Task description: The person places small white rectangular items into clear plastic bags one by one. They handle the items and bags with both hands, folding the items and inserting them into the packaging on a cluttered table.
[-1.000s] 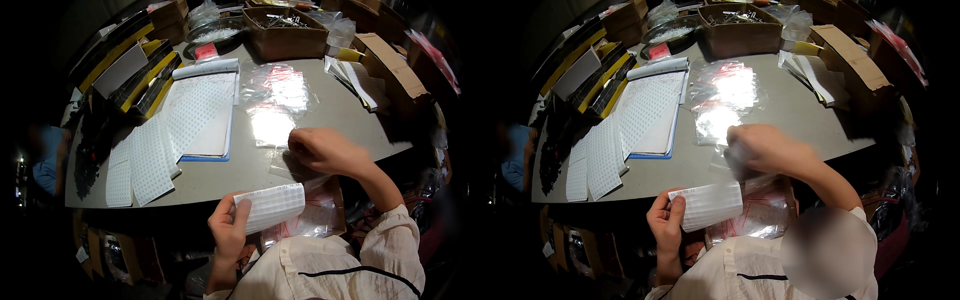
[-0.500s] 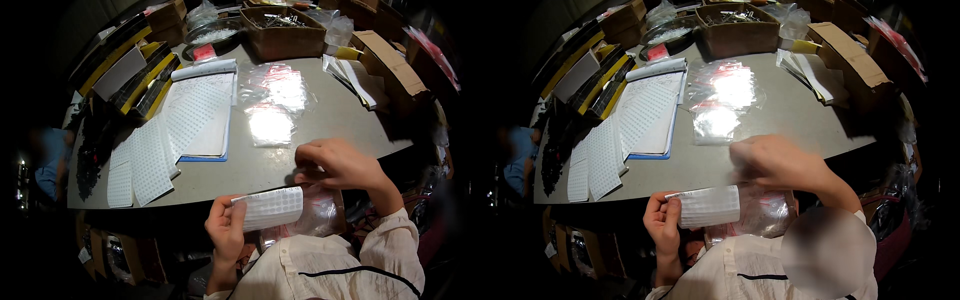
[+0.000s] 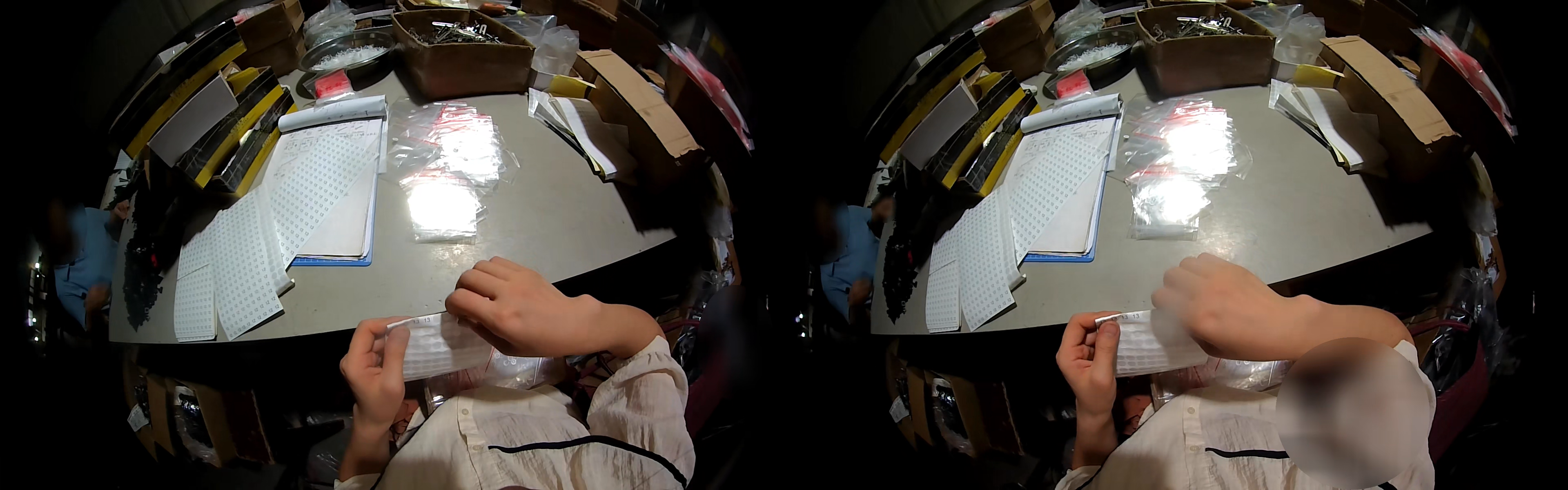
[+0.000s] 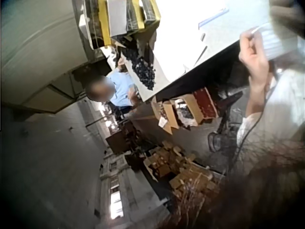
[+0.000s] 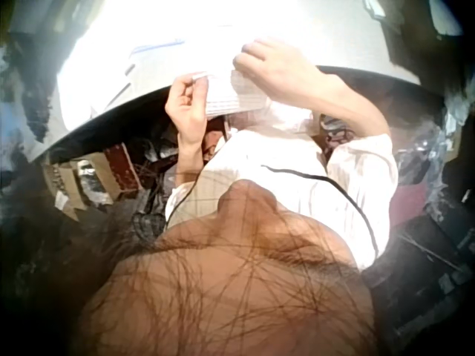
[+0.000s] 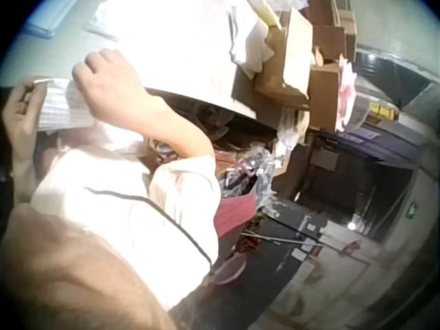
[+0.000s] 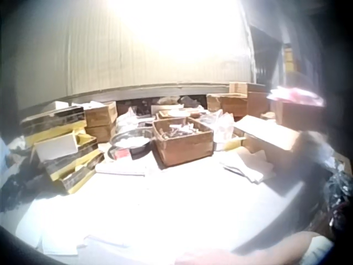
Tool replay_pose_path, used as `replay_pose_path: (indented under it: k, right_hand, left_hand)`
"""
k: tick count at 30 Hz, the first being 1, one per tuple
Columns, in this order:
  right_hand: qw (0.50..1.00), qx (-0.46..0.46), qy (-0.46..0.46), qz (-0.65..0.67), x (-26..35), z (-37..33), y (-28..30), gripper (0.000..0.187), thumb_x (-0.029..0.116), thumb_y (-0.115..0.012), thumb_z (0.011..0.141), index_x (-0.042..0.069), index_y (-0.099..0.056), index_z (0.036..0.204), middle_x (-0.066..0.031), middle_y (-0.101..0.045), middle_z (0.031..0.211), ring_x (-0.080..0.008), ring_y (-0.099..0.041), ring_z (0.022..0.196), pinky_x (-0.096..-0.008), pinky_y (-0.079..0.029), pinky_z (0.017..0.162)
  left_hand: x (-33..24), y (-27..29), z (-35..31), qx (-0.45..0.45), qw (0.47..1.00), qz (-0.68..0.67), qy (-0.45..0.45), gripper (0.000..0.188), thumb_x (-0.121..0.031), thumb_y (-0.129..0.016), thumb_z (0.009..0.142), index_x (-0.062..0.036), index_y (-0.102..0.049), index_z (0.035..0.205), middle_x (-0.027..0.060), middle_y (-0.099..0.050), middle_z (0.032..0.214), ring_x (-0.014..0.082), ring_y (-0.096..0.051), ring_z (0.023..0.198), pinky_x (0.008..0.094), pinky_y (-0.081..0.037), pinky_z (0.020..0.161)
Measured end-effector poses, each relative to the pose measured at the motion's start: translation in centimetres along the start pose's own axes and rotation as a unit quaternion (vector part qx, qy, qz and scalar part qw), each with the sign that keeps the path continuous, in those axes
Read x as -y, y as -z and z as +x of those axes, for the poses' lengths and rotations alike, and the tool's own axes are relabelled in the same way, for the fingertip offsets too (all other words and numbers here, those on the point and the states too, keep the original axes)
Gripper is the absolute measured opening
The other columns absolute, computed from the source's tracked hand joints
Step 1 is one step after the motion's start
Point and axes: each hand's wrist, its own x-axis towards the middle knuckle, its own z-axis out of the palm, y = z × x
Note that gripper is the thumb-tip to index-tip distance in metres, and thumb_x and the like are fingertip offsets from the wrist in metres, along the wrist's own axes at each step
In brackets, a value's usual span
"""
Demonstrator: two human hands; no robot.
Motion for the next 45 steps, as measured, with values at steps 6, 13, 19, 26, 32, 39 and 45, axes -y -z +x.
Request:
replay_pose_path:
  k: [6,13,19,26,32,39,45]
  right_hand:
    - [0.997,0.028,-0.017,0.071,-1.2,0.7,-0.1,0.034,0.004,-0.073,0.07,0.003,-0.056,0.099,-0.0134,-0.055,0.095,-0.0344,-0.055,0.093,-0.0431,-0.047,0.083]
    - [1.0,-0.019,0.011,0.022,-1.0,1.4,-1.0,0.036,0.003,-0.072,0.071,0.003,-0.057,0.103,-0.0146,-0.057,0.097,-0.0353,-0.057,0.091,-0.0432,-0.048,0.08]
    - [0.998,-0.008,-0.009,0.067,-1.9,1.9,1.5,0.039,0.005,-0.072,0.071,0.005,-0.064,0.109,-0.0132,-0.065,0.104,-0.0347,-0.061,0.103,-0.0434,-0.051,0.084]
    - [0.974,0.008,-0.224,0.035,-10.3,5.6,2.3,0.022,0.018,-0.071,0.089,-0.002,-0.064,0.098,-0.0181,-0.065,0.083,-0.0302,-0.065,0.076,-0.0403,-0.053,0.07]
    - [0.971,0.018,-0.233,-0.044,-12.0,4.3,1.3,0.029,0.025,-0.074,0.088,-0.001,-0.065,0.095,-0.0223,-0.069,0.085,-0.0418,-0.067,0.081,-0.0475,-0.052,0.073]
    - [0.925,0.214,-0.299,-0.095,-7.6,1.7,5.3,0.043,0.039,-0.078,0.087,0.0,-0.066,0.101,-0.0203,-0.07,0.085,-0.0401,-0.068,0.082,-0.0455,-0.052,0.073]
    - [0.968,0.089,-0.196,0.126,-8.0,0.8,4.5,0.025,0.015,-0.073,0.084,0.001,-0.067,0.103,-0.0205,-0.07,0.091,-0.0372,-0.069,0.088,-0.0447,-0.054,0.081]
  left_hand:
    - [0.3,0.6,0.3,0.006,0.998,0.054,-0.038,0.011,-0.004,-0.062,0.101,0.0042,-0.064,0.108,0.0008,-0.065,0.086,0.0011,-0.053,0.073,0.0163,-0.04,0.066]
    - [0.6,0.9,0.8,-0.025,0.999,0.022,-0.017,0.012,-0.006,-0.063,0.101,0.0046,-0.063,0.108,0.003,-0.068,0.087,0.0023,-0.057,0.075,0.017,-0.042,0.068]
    - [0.7,1.4,1.5,-0.056,0.998,0.008,-0.013,0.011,-0.001,-0.06,0.1,0.0072,-0.063,0.106,0.0089,-0.072,0.086,0.0062,-0.063,0.077,0.0198,-0.049,0.068]
    - [0.8,1.1,2.1,-0.047,0.999,0.007,0.003,0.013,-0.008,-0.061,0.102,0.0038,-0.061,0.106,0.0057,-0.069,0.085,0.0043,-0.059,0.076,0.0189,-0.045,0.068]
    - [0.5,1.2,2.0,-0.047,0.999,0.006,0.011,0.015,-0.012,-0.062,0.103,0.0022,-0.06,0.105,0.0047,-0.068,0.086,0.004,-0.058,0.076,0.0185,-0.043,0.069]
    - [0.6,1.5,1.8,-0.043,0.999,0.014,0.016,0.014,-0.011,-0.062,0.103,0.0022,-0.061,0.105,0.0045,-0.068,0.085,0.0037,-0.058,0.075,0.0185,-0.043,0.068]
    - [0.4,1.0,1.7,-0.042,0.999,-0.006,0.018,0.013,-0.01,-0.062,0.102,0.0023,-0.06,0.104,0.0042,-0.068,0.086,0.004,-0.058,0.075,0.0185,-0.043,0.069]
